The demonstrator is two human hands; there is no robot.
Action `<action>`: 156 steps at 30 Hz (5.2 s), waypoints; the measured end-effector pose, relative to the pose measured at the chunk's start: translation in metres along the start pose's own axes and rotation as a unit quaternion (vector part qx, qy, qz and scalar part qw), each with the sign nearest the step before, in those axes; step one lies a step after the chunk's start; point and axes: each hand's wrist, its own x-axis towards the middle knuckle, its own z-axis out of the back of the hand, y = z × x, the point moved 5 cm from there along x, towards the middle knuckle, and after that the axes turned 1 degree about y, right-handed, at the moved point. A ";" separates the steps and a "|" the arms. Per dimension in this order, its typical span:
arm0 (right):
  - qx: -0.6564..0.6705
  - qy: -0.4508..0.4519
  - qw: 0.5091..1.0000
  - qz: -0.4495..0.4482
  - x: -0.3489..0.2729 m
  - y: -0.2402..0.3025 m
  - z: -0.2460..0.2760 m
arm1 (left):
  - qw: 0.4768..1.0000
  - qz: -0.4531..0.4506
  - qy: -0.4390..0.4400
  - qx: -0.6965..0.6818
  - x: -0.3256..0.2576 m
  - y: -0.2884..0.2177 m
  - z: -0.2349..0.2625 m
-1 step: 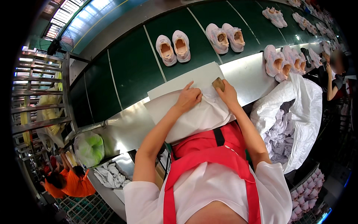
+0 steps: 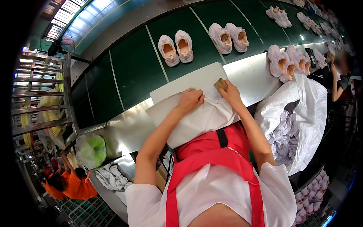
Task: The person stands at a conveyor belt in a factory, repeatedly picking up white tissue paper from a large sack, crumpling it, and stuffing it into pairs of white sneakers moving along the belt. The person also occasionally wipes the shoes with a cloth and uses a small wooden block to press the paper inside.
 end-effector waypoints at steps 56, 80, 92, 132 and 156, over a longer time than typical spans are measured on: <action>0.321 0.101 0.938 0.087 -0.090 0.163 0.016 | 0.703 0.323 -0.151 -0.616 -0.030 -0.073 0.113; 0.105 0.037 0.982 0.150 -0.036 0.161 0.003 | 0.502 0.312 -0.236 -0.772 0.055 0.026 0.071; -0.236 -0.072 0.956 0.156 0.151 0.108 0.008 | 0.977 0.200 -0.003 -0.072 0.212 0.217 0.009; -0.191 -0.089 0.972 0.104 0.040 0.055 0.024 | 0.992 0.053 -0.097 -0.067 0.095 0.075 0.031; 0.053 -0.136 0.989 0.032 0.001 0.006 -0.018 | 0.991 -0.044 0.124 0.029 -0.003 -0.012 -0.008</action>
